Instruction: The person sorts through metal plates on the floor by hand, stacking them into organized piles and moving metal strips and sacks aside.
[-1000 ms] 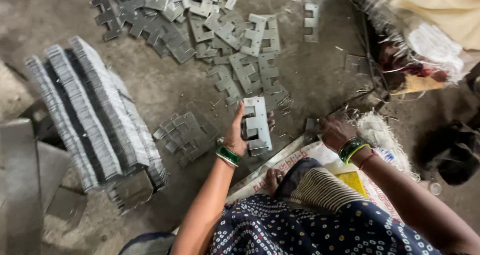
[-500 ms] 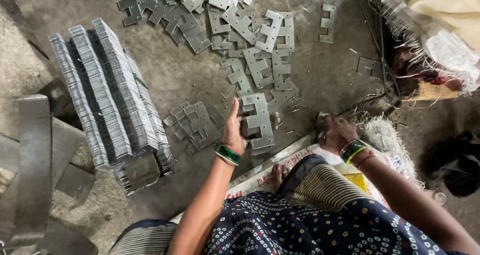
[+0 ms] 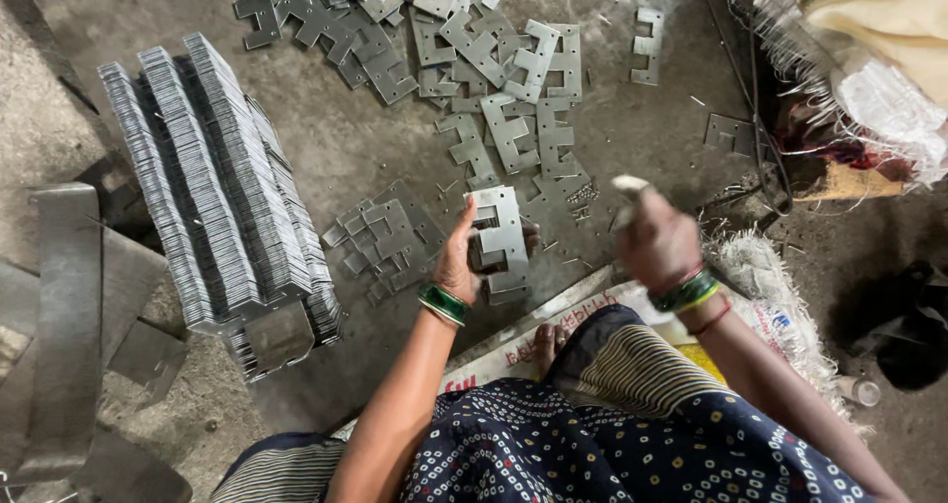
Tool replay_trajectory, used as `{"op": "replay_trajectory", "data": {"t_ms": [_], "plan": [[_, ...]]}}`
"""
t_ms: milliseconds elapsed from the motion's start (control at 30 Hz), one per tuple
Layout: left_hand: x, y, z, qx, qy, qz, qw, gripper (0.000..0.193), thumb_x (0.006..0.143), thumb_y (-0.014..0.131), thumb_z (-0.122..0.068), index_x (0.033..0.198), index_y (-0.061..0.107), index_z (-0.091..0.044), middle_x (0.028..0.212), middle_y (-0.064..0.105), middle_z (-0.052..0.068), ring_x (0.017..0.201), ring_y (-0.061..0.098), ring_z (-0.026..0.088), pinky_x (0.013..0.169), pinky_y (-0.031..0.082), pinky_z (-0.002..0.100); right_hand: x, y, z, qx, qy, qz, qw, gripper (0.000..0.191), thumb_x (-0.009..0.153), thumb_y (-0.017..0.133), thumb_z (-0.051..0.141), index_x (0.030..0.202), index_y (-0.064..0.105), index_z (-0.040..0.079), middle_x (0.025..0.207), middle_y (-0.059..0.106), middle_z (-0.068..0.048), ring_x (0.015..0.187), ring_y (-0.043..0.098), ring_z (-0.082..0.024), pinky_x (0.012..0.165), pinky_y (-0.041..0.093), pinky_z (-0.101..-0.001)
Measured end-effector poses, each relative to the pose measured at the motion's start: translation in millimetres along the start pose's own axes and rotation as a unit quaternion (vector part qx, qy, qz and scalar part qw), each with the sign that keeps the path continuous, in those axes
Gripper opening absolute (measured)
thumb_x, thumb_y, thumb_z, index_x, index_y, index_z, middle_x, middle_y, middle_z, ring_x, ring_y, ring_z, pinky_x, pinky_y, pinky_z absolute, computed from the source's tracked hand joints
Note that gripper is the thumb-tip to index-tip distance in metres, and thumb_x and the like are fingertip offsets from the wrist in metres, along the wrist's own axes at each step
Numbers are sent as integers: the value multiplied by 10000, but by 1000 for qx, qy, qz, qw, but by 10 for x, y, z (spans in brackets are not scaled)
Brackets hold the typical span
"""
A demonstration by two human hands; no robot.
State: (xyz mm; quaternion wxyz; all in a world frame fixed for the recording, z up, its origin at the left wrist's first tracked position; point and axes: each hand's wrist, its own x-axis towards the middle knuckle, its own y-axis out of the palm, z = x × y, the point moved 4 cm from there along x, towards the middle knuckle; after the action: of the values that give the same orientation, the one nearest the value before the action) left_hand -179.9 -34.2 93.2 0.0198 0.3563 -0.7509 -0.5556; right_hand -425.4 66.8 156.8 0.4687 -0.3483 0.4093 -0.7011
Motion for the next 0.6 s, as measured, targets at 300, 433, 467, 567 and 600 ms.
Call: {"op": "replay_trajectory", "data": {"t_ms": [300,433,467,567,600], "plan": [[80,-118,-234,-43,31,5,999,923,943,396,-785,1317,611,31,1123,726,265,972,744,362,910,609,484,785,580,108,-58,-77,60,994,523,806,665,90,1318,568,47,1168,641,-219,1067,641,-409,869,563,-509],[13,-145,-369,-48,46,-22,998,967,925,382,-813,1362,608,19,1145,718,274,983,737,358,910,603,483,1438,1184,50,-173,-1,120,978,386,827,709,254,1120,660,7,1201,645,-244,1061,635,-437,867,542,-528],[-3,-154,-395,-52,50,-30,997,958,924,386,-808,1368,605,12,1152,716,273,986,737,358,914,603,485,1546,1286,97,-217,-34,108,970,334,824,719,300,1031,713,37,1194,657,-231,1055,645,-431,869,542,-531],[-46,-209,-474,-55,64,-51,995,937,922,392,-796,1374,598,-2,1161,712,268,996,739,360,919,606,487,1764,1419,165,-216,28,154,964,394,760,767,351,1001,763,39,1128,701,-233,1024,683,-421,861,566,-507],[-57,-232,-489,-51,70,-57,995,933,921,389,-794,1370,598,-3,1156,713,266,999,741,361,916,608,488,1804,1429,125,-196,76,184,960,446,730,786,354,1031,762,25,1098,717,-240,1012,697,-418,856,577,-493]]}}
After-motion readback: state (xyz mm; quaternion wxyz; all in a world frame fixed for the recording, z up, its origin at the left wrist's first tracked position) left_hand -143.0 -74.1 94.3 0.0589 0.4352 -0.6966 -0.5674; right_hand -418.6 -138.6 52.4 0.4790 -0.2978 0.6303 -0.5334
